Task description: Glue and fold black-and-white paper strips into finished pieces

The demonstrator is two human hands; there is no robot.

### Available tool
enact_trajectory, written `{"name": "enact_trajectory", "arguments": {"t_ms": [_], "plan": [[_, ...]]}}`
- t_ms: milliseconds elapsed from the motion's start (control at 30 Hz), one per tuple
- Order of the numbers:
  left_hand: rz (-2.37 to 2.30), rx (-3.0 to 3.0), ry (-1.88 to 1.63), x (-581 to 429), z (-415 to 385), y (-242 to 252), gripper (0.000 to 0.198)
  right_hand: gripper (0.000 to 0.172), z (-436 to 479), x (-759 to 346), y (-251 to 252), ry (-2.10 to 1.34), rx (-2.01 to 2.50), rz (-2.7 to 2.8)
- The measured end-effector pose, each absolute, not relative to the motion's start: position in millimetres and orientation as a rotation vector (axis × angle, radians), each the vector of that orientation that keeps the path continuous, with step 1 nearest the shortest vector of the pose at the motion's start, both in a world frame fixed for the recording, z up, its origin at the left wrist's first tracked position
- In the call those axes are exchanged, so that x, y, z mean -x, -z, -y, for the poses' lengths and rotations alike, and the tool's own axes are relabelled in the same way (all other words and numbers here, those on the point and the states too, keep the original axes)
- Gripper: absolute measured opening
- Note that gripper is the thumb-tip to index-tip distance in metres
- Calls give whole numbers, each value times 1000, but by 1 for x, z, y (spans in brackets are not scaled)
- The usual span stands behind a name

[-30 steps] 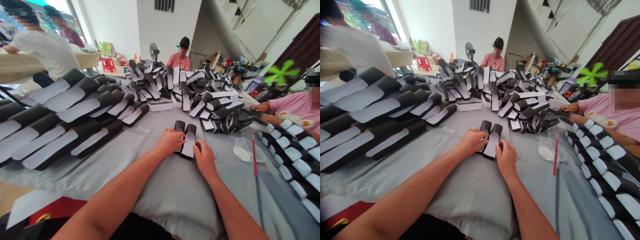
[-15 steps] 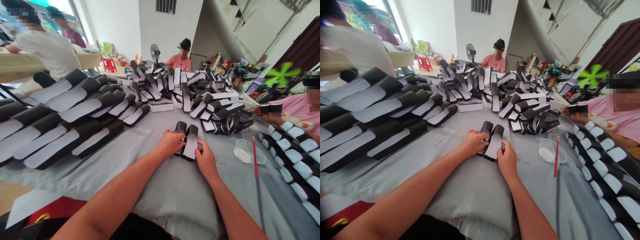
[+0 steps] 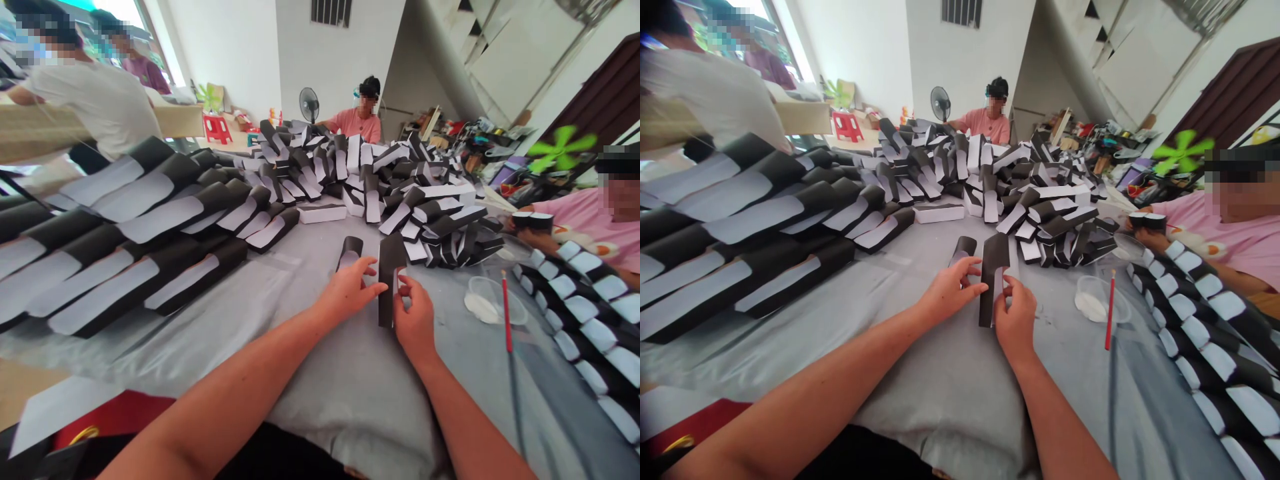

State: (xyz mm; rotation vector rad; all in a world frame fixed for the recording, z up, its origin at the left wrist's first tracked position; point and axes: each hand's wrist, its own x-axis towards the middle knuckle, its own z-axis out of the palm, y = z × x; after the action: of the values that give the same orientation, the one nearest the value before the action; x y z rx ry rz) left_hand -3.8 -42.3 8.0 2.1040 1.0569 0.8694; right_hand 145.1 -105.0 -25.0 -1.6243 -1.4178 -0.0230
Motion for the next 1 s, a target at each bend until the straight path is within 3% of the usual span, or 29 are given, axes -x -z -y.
{"name": "enact_trajectory", "arguments": {"t_ms": [167,333,400,567,700,1000], "plan": [[-880,-2063,-766,0,57,-7,64,36,107,-143,24,97,1597,1423],[-1151,-2299,-885,11,46,-12,27,39,103,-148,27,137,1689,1342],[-1268,-2364,-909,15,37,-12,22,40,100,-151,29,78,1746,1295],[-1393,-2441,-680,15,25,-6,39,42,96,-154,29,-93,1858,1134],[-1439,-2312,-687,15,25,-6,48,45,97,-153,23,-180,1893,1044],[-1480,-2218,-808,25,20,-8,45,46,100,-150,19,-263,1845,1043]]}}
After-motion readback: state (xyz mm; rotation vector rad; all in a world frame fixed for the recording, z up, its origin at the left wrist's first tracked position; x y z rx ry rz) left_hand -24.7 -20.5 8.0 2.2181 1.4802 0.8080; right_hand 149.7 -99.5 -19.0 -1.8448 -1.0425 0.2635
